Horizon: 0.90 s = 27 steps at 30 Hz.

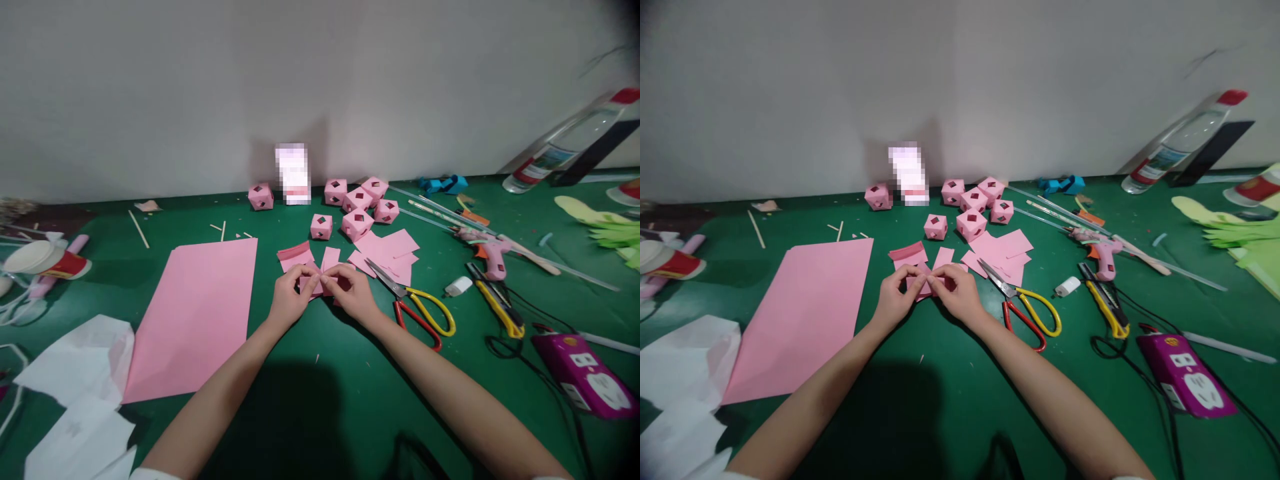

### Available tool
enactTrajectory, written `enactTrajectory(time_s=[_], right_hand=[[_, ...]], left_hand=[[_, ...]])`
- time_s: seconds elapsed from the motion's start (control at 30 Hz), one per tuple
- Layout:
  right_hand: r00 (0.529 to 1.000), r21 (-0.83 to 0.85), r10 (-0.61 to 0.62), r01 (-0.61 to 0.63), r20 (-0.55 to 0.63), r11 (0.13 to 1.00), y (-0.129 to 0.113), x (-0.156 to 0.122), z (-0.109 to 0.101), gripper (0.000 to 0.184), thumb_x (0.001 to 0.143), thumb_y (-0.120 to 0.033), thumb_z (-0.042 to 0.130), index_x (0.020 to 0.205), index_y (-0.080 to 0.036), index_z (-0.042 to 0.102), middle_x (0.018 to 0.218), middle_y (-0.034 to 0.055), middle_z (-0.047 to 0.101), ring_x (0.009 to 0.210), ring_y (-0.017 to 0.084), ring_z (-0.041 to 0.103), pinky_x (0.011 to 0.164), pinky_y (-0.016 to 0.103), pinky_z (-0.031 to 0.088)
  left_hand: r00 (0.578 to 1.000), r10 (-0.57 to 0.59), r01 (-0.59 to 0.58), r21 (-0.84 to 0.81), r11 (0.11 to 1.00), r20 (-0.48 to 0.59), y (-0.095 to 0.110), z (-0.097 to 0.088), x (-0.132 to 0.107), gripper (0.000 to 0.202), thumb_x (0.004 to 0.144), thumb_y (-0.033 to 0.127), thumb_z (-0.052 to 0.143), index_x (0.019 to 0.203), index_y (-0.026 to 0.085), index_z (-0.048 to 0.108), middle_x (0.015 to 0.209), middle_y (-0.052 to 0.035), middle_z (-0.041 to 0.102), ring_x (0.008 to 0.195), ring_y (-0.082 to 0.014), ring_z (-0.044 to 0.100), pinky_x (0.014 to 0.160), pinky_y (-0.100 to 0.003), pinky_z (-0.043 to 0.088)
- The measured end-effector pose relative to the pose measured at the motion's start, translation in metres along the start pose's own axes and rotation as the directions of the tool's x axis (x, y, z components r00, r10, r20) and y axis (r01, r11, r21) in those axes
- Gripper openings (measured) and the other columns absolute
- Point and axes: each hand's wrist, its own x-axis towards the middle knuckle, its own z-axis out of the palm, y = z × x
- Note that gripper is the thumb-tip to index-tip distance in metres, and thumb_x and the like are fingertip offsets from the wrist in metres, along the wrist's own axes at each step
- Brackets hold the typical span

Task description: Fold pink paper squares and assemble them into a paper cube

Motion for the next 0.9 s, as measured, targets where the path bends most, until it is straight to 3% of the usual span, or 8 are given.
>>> enactTrajectory(time_s=[0.2,0.47,0.63,0.9], right_hand=[[0.998,0.070,0.051,-0.048,-0.039,0.996,-0.0003,0.0012,0.0005,0.020,0.089,-0.037,0.059,0.081,-0.020,0.063,0.077,0.0023,0.067,0.070,0.017,0.059,0.067,0.029,0.046],[0.998,0.014,0.020,-0.019,-0.052,1.000,-0.0011,0.0002,0.0007,0.013,0.086,-0.029,0.059,0.078,-0.020,0.063,0.074,0.0018,0.066,0.068,0.016,0.060,0.066,0.029,0.047],[0.996,0.003,0.029,-0.029,-0.086,1.000,-0.0017,-0.0013,0.0048,0.010,0.083,-0.027,0.061,0.076,-0.020,0.064,0.072,0.0018,0.066,0.065,0.016,0.059,0.063,0.028,0.047],[0.979,0.099,0.147,-0.133,-0.142,0.986,0.0032,0.0033,0.0024,0.012,0.080,-0.029,0.062,0.074,-0.019,0.063,0.067,0.0002,0.064,0.058,0.014,0.057,0.059,0.027,0.046]], left_hand=[[0.996,0.014,-0.013,0.014,1.000,-0.089,0.0000,0.0019,-0.0023,0.014,0.090,0.032,0.058,0.084,0.020,0.061,0.082,-0.0027,0.066,0.079,-0.0175,0.062,0.076,-0.028,0.046],[1.000,0.011,-0.011,0.007,1.000,0.003,0.0010,0.0023,-0.0008,0.013,0.088,0.029,0.061,0.080,0.020,0.063,0.079,-0.0031,0.066,0.077,-0.0177,0.062,0.073,-0.029,0.046],[0.994,0.106,-0.103,0.070,0.992,-0.036,0.0047,0.0031,-0.0029,0.012,0.088,0.026,0.060,0.077,0.020,0.061,0.075,-0.0023,0.063,0.075,-0.0176,0.059,0.071,-0.029,0.045],[0.990,0.115,-0.111,0.055,0.992,-0.087,0.0045,0.0023,-0.0023,0.011,0.087,0.023,0.060,0.077,0.019,0.061,0.077,-0.0023,0.063,0.076,-0.0172,0.059,0.072,-0.029,0.045]])
